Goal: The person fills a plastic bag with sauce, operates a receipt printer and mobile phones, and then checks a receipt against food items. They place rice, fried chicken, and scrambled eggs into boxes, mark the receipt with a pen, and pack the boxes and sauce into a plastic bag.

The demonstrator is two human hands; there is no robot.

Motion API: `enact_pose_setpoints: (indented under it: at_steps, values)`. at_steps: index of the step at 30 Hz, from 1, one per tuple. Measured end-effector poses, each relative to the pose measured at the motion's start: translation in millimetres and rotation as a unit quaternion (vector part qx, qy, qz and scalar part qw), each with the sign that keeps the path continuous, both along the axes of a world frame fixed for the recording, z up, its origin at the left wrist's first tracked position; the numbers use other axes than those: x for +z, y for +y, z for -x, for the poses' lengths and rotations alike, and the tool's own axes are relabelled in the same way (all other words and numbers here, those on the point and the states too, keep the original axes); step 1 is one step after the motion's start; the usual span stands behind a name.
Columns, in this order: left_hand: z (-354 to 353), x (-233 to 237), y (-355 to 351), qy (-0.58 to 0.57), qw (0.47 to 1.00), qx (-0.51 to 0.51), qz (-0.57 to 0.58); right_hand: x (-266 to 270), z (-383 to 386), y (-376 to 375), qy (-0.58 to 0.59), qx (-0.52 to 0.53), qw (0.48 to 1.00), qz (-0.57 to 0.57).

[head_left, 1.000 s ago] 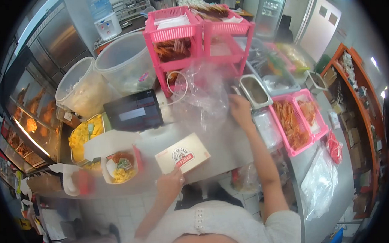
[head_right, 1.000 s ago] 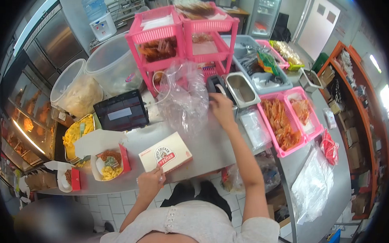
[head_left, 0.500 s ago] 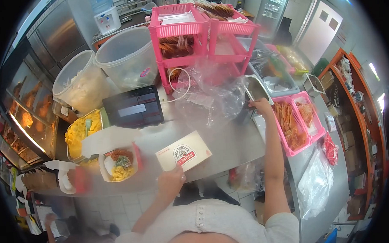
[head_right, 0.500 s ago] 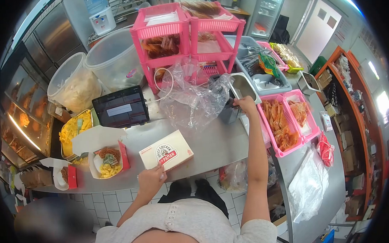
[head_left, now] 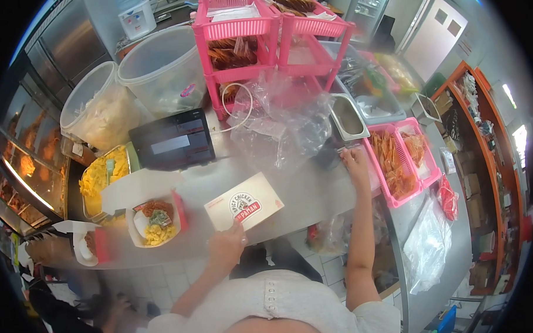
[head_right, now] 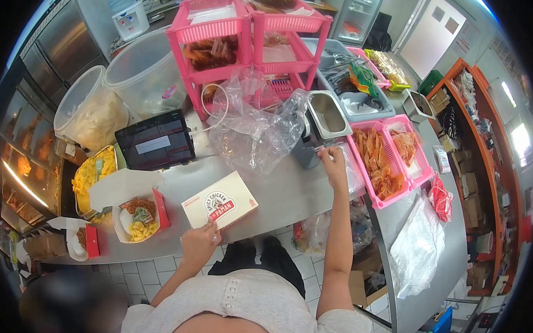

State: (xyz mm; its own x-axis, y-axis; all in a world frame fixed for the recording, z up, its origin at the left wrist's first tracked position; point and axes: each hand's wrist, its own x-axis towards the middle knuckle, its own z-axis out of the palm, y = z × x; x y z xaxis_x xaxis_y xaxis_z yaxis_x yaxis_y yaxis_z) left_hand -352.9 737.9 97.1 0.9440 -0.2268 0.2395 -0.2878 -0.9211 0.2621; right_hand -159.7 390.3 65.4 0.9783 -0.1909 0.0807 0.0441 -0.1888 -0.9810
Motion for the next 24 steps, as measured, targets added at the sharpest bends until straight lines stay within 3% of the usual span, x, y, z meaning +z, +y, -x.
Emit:
enact_pose_setpoints:
  at_steps: [2, 6, 8, 10, 15, 16, 23, 24]
  values:
    - [0.3, -0.4, 0.3, 0.005, 1.000, 0.001, -0.004, 3.4, 11.8, 2.1, -0.048, -0.013, 0.986, 0.160]
    - [0.8, -1.8, 1.9, 0.046, 0.999, 0.004, -0.013, 1.3, 17.0, 2.4, -0.065, -0.044, 0.976, 0.202]
    - [2.1, -0.6, 2.0, 0.094, 0.995, 0.009, -0.015, -6.1, 10.1, -3.7, -0.191, -0.039, 0.936, 0.292]
    - [-0.3, 1.8, 0.0, 0.002, 1.000, 0.008, -0.012, -0.4, 10.4, -3.3, -0.171, -0.038, 0.945, 0.278]
    - [-0.4, -2.8, 0.6, 0.013, 0.999, 0.033, 0.000, 9.3, 9.0, 0.5, -0.181, -0.068, 0.927, 0.323]
    - [-0.1, -2.7, 0.2, 0.008, 1.000, 0.025, -0.003, 1.1, 4.2, -3.3, -0.245, -0.081, 0.897, 0.360]
    - [3.9, -15.2, 1.4, 0.013, 0.998, 0.054, 0.029, -5.5, -2.7, -7.2, -0.216, -0.058, 0.934, 0.280]
    - [5.0, -19.8, 0.9, 0.000, 0.997, 0.060, 0.044, -3.6, -2.0, -8.0, -0.223, -0.057, 0.922, 0.311]
